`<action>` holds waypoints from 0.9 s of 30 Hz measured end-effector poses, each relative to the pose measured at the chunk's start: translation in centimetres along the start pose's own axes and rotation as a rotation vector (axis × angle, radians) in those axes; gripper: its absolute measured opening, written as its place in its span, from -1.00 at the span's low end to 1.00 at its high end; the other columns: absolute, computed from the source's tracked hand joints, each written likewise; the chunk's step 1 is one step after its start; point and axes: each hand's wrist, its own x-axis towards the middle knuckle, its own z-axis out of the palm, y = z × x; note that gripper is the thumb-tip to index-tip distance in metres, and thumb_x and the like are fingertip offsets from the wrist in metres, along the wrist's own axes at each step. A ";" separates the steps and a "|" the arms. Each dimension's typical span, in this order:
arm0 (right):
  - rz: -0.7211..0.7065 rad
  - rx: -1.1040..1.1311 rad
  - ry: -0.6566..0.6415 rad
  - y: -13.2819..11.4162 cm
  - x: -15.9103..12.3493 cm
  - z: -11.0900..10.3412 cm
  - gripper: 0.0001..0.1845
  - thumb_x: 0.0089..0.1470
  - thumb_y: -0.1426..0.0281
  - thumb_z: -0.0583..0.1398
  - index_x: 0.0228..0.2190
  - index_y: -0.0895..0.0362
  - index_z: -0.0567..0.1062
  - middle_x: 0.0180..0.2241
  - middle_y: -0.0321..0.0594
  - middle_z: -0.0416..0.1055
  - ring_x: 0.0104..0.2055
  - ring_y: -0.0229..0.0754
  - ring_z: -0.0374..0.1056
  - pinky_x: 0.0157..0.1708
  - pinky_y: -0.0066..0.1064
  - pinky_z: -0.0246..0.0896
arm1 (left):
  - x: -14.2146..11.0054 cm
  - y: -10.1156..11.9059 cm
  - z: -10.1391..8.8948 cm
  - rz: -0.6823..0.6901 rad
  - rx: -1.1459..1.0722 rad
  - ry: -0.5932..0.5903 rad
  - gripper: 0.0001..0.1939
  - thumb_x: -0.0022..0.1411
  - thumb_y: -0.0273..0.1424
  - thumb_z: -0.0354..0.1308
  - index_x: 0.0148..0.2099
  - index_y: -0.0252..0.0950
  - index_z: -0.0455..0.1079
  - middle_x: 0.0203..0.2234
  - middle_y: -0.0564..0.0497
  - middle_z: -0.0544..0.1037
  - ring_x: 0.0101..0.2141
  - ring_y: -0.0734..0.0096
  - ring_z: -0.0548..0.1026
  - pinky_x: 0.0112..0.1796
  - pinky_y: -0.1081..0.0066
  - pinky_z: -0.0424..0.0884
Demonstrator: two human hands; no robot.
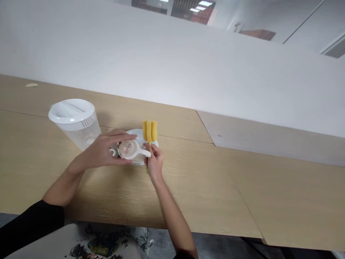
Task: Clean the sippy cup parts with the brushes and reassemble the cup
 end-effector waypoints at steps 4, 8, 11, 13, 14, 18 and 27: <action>0.076 0.192 0.045 -1.3 0.9 3.1 -0.79 -0.16 0.22 0.20 -0.53 0.10 0.36 -0.74 -0.54 0.04 -0.77 -0.45 -0.12 -0.80 -0.56 -0.28 | 0.7 -0.5 0.6 -0.058 -0.161 0.228 -0.33 -0.08 -0.12 0.38 0.08 -0.22 0.38 -0.11 -0.06 0.53 -0.12 0.23 0.48 -0.08 0.29 0.41; 0.098 0.280 0.059 -2.2 2.1 5.2 -0.84 -0.28 0.31 0.16 -0.56 0.08 0.28 -0.76 -0.57 0.03 -0.77 -0.47 -0.13 -0.79 -0.58 -0.30 | 1.2 -1.6 1.9 -0.098 -0.380 0.393 -0.29 -0.11 -0.16 0.41 0.09 -0.27 0.37 -0.05 -0.12 0.52 -0.07 0.20 0.48 -0.05 0.30 0.43; 0.108 0.302 0.019 -2.4 2.8 5.9 -0.84 -0.29 0.33 0.15 -0.58 0.08 0.23 -0.76 -0.57 0.02 -0.77 -0.48 -0.13 -0.78 -0.59 -0.29 | 1.2 -2.4 2.1 -0.094 -0.480 0.437 -0.30 -0.08 -0.21 0.41 0.11 -0.29 0.35 -0.01 -0.14 0.50 -0.05 0.20 0.48 -0.07 0.33 0.45; 0.101 0.292 -0.013 -2.4 3.1 6.1 -0.83 -0.27 0.33 0.15 -0.60 0.08 0.22 -0.76 -0.56 0.02 -0.77 -0.48 -0.13 -0.78 -0.58 -0.28 | 1.1 -2.8 2.0 -0.085 -0.514 0.450 -0.33 -0.05 -0.23 0.39 0.11 -0.30 0.34 0.00 -0.15 0.49 -0.04 0.21 0.48 -0.07 0.34 0.45; 0.097 0.282 -0.030 -2.4 3.2 6.1 -0.82 -0.24 0.32 0.15 -0.62 0.08 0.20 -0.77 -0.56 0.01 -0.77 -0.47 -0.12 -0.78 -0.58 -0.27 | 1.1 -3.0 2.0 -0.084 -0.519 0.455 -0.34 -0.05 -0.23 0.39 0.10 -0.30 0.34 0.00 -0.15 0.50 -0.04 0.21 0.48 -0.07 0.35 0.46; 0.100 0.212 -0.064 -2.9 3.9 5.4 -0.72 -0.09 0.23 0.12 -0.66 0.09 0.20 -0.77 -0.51 0.00 -0.75 -0.44 -0.08 -0.77 -0.55 -0.25 | 0.9 -3.1 1.8 -0.132 -0.418 0.473 -0.31 -0.05 -0.19 0.38 0.12 -0.29 0.33 -0.01 -0.14 0.50 -0.05 0.20 0.50 -0.06 0.33 0.46; -0.225 -0.271 -0.263 -8.8 2.1 -1.2 -0.64 0.15 0.17 0.10 -0.11 0.08 0.48 -0.52 -0.38 0.30 -0.69 -0.42 0.10 -0.72 -0.53 -0.05 | 0.4 -3.4 1.2 -0.125 0.248 0.582 -0.43 0.11 -0.10 0.25 0.11 -0.24 0.34 -0.03 -0.07 0.52 -0.10 0.24 0.52 -0.04 0.29 0.45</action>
